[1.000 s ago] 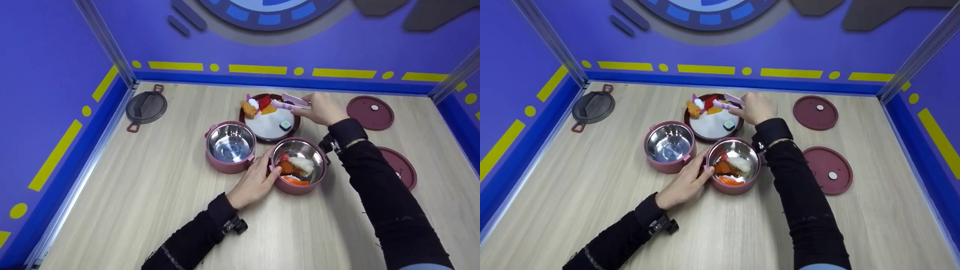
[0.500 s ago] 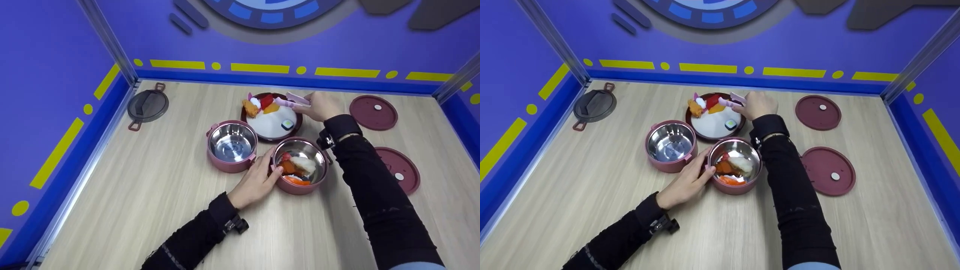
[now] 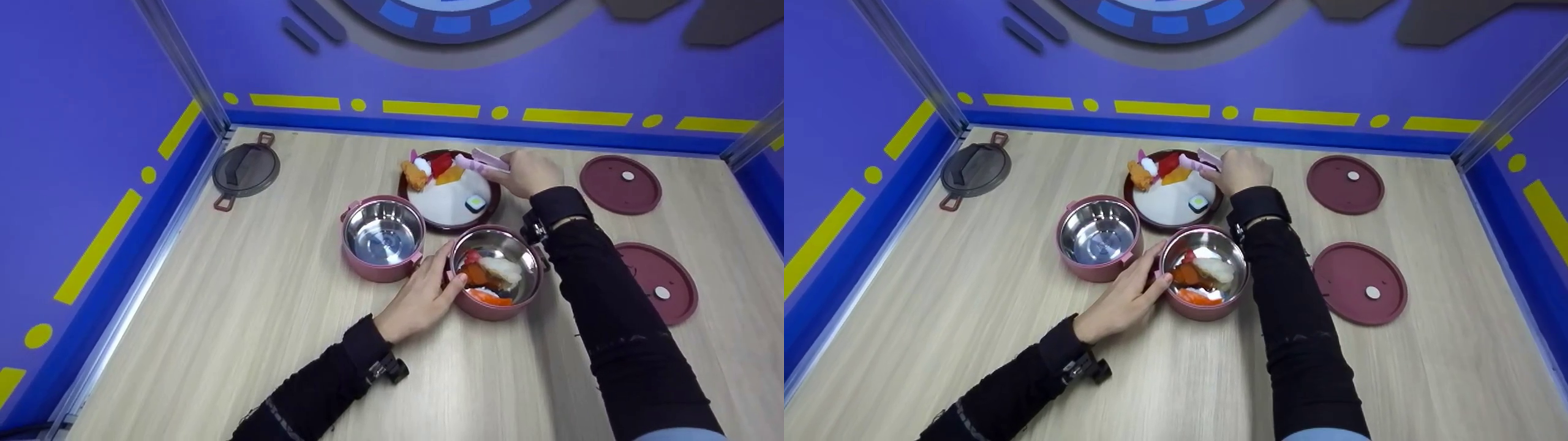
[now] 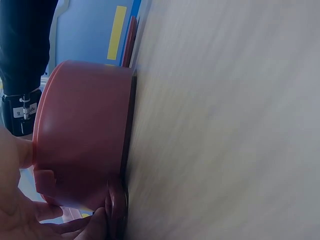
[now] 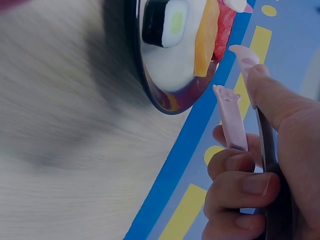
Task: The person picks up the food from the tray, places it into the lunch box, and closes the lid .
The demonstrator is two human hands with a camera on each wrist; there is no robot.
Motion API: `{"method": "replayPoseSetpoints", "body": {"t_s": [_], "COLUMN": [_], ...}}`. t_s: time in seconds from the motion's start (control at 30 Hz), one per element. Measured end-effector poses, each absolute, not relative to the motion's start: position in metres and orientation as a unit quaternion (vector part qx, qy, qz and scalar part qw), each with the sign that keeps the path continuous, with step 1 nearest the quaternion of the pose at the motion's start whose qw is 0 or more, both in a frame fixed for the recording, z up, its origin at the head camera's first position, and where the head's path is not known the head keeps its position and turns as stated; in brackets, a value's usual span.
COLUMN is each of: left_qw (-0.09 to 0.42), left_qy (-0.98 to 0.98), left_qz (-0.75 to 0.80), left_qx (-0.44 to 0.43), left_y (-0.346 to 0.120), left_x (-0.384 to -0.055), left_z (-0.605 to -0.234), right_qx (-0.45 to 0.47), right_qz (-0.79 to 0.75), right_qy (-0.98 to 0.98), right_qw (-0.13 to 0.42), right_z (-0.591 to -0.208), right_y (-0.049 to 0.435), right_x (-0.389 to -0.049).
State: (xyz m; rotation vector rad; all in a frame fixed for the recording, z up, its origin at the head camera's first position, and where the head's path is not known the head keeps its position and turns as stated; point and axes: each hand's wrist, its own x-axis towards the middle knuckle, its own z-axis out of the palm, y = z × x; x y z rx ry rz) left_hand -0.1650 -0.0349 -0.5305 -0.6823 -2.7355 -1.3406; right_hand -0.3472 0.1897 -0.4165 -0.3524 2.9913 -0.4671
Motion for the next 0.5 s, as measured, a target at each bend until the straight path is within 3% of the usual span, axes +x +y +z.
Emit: {"method": "replayPoseSetpoints", "body": {"t_s": [0.27, 0.5], "left_qw": [-0.021, -0.032], "left_qy": [-0.882, -0.884], "left_qz": [-0.424, -0.424], "left_qx": [-0.203, -0.197], "left_y": [-0.034, -0.035], "left_x": [-0.157, -0.157], "left_z": [-0.506, -0.506], "right_qx": [-0.127, -0.145], "right_qz": [-0.13, -0.096], "right_qy": [0.981, 0.981], "right_qw": [0.067, 0.09], "right_z": [-0.415, -0.405], "right_y": [0.19, 0.194], "right_x": [-0.344, -0.333]}}
